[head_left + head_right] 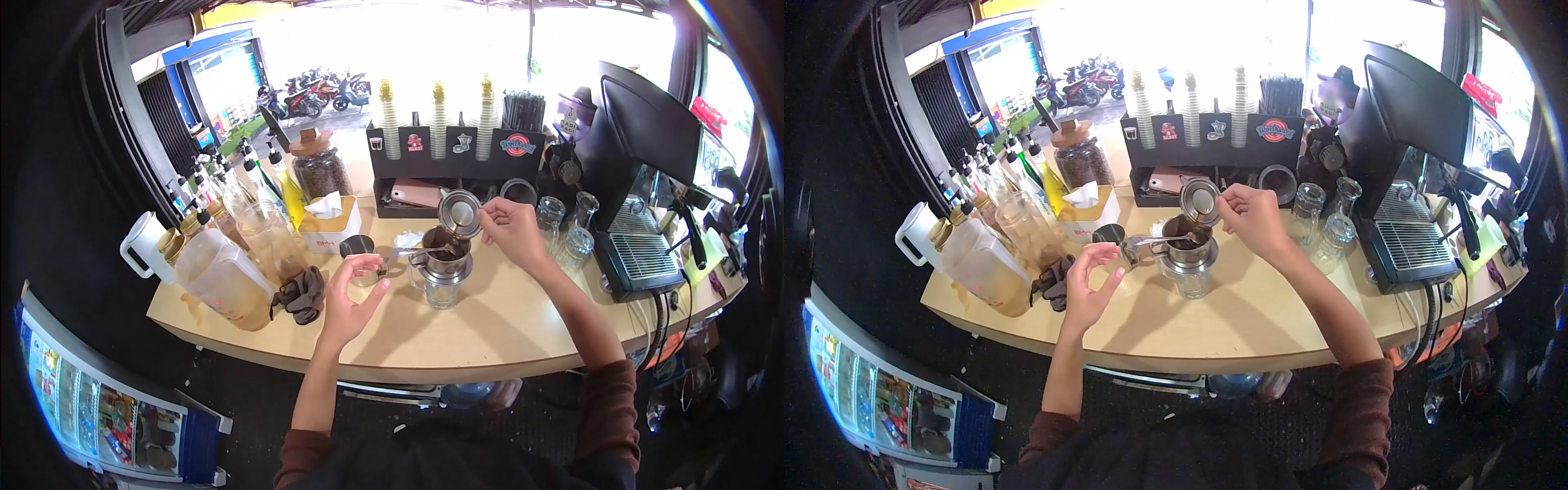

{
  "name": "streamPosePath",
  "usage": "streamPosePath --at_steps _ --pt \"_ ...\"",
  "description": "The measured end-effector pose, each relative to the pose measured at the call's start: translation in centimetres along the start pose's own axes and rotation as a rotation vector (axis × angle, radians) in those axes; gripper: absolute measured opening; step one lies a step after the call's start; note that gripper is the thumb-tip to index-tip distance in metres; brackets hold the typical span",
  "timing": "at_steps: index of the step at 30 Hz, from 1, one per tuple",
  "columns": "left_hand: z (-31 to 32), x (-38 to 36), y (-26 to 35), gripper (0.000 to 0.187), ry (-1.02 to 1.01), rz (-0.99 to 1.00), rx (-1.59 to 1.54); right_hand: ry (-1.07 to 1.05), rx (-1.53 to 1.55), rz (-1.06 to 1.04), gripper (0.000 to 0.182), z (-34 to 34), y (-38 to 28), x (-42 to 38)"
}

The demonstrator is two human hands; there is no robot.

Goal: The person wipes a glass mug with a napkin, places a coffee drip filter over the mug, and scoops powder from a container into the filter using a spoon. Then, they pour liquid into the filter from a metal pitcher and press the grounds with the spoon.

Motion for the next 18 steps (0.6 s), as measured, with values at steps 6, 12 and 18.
streamPosePath --at_steps 6,12,18 --pt "0.1 -0.2 -0.4 0.032 0.001 -0.014 -0.007 0.053 -0.218 -0.388 0.009 0.3 -1.8 -0.9" --pt "0.4 -0.5 -0.5 0.033 0.005 -0.018 0.021 0.139 -0.148 -0.391 0.012 -0.2 -1.2 -1.1" --pt "0.7 -1.0 -1.5 0.036 0.003 -0.051 0.006 0.228 0.188 0.048 0.017 -4.0 3.9 -0.2"
Point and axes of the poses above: each hand's wrist, its own x-axis towards the middle knuckle, its own z-axis out of the palm, y = z × x, the point moved 8 cm from there along x, towards the middle knuckle, and after that the axes turned 9 degrees about y, right-handed, at the moved point
